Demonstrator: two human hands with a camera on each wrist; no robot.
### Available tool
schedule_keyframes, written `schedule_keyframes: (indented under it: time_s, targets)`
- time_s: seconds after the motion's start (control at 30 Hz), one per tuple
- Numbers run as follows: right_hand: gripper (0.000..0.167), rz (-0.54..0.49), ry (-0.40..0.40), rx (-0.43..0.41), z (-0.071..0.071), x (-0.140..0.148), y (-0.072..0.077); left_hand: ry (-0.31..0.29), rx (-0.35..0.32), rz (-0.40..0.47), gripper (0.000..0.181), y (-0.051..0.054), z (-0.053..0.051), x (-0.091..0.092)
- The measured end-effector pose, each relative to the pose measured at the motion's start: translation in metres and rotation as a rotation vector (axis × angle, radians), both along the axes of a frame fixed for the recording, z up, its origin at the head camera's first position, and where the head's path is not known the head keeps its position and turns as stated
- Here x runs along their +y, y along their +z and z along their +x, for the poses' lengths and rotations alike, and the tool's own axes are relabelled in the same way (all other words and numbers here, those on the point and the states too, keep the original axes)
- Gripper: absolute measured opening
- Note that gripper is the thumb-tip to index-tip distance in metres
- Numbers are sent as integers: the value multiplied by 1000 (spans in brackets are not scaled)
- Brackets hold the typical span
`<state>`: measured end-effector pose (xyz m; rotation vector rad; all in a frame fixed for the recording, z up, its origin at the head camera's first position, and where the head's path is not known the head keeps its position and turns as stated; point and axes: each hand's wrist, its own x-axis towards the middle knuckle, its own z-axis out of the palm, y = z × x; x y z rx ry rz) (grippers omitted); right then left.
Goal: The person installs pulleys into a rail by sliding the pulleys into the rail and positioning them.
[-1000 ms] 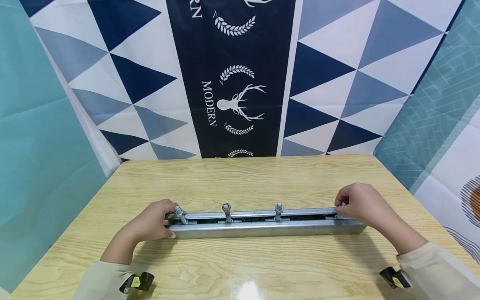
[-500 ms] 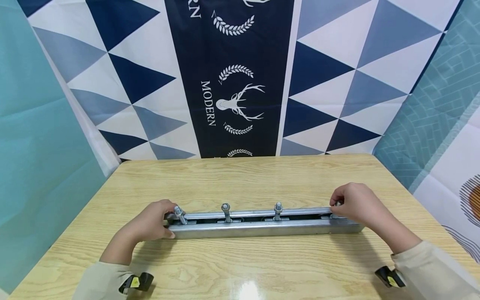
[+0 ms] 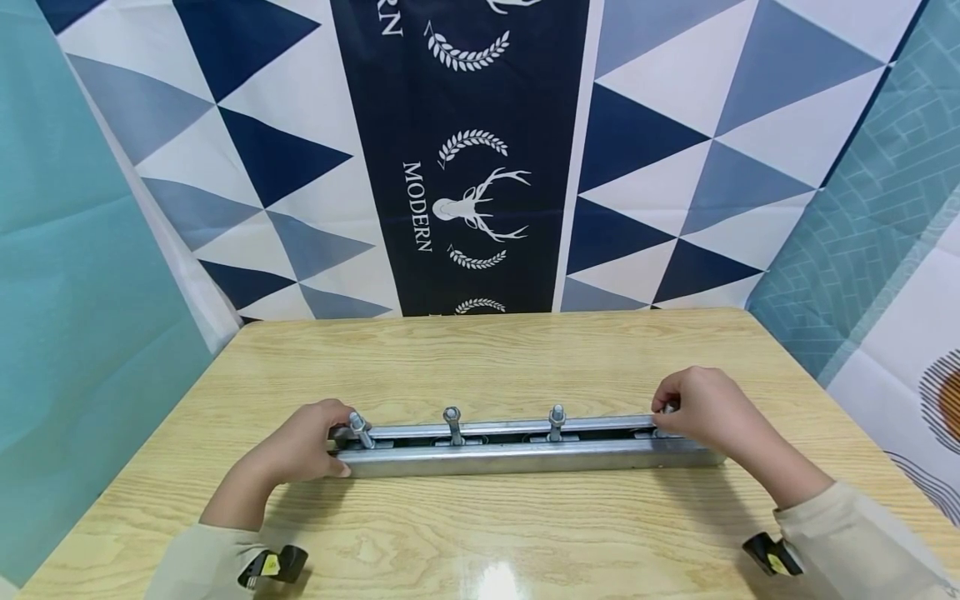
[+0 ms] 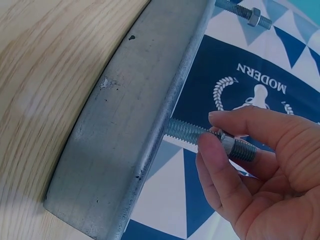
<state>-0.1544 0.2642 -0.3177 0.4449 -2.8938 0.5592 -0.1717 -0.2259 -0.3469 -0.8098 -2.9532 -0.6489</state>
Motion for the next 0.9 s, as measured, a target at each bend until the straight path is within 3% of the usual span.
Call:
schedule_keyframes:
  time_s: [0.57, 0.77, 0.9]
  targets:
    - [14, 10, 26, 11, 1, -2, -1, -13, 1, 10, 43, -2, 4, -3]
    - [2, 13, 30, 11, 3, -1, 4, -10, 10, 10, 43, -2, 3, -3]
    - [12, 9, 16, 24, 4, 2, 9, -18, 17, -12, 43, -1, 3, -3]
